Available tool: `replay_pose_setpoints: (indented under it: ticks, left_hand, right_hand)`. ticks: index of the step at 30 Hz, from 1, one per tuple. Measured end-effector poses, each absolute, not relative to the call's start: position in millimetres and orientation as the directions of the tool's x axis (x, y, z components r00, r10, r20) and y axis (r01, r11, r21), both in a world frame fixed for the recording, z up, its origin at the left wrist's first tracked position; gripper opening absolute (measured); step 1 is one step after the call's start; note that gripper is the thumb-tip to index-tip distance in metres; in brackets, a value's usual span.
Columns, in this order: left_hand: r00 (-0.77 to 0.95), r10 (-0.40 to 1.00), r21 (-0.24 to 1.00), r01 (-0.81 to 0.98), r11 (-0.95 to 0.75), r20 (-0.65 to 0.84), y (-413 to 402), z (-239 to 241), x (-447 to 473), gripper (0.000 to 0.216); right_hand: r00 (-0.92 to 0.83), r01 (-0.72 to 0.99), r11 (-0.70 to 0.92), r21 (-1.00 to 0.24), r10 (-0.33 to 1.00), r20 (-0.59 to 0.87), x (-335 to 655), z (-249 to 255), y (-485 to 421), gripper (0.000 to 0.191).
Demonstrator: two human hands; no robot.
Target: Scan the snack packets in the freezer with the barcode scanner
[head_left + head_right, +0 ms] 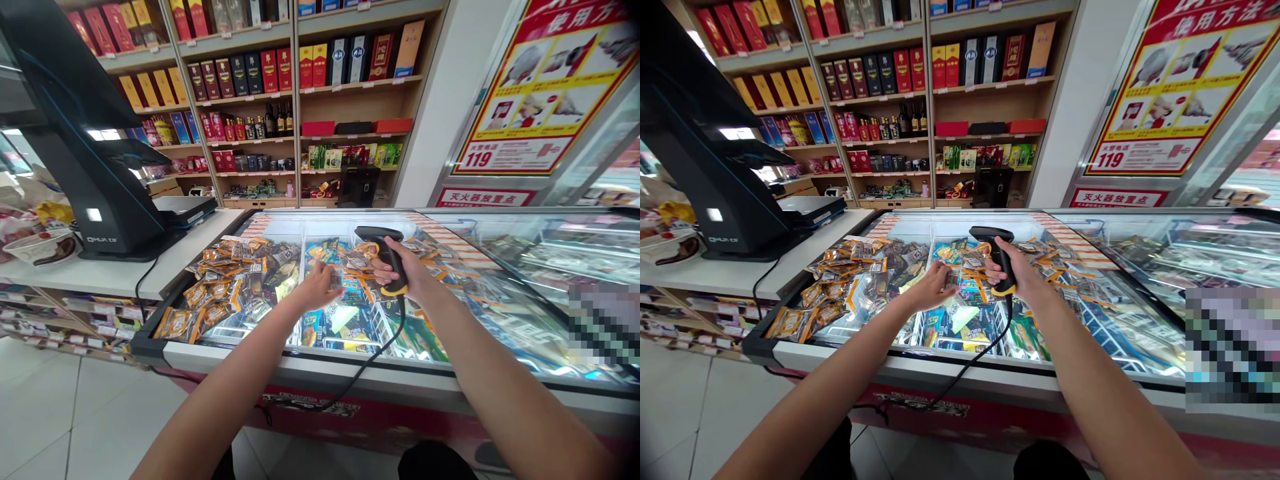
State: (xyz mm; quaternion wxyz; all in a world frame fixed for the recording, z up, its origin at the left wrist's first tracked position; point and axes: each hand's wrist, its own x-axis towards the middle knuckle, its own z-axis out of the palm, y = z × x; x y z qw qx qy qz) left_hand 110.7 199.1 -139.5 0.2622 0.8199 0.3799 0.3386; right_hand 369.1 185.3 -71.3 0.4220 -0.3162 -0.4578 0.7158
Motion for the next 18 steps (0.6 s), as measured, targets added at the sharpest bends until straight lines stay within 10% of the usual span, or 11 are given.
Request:
replay_pose_setpoints:
  ticks: [11, 18]
  left_hand:
    - [0.575, 0.722, 0.809, 0.166, -0.564, 0.386, 175, -134, 142, 0.058]
    - [0.044, 0.946, 0.711, 0.648, -0.273, 0.323, 212, -109, 40, 0.024]
  right_hand:
    - [-0.405, -0.393, -0.205, -0.897, 0.914, -0.031, 372, -73, 188, 0.036]
    - [-0.371, -0.360, -0.170, -0.917, 0.928, -0.027, 370, -70, 185, 0.039]
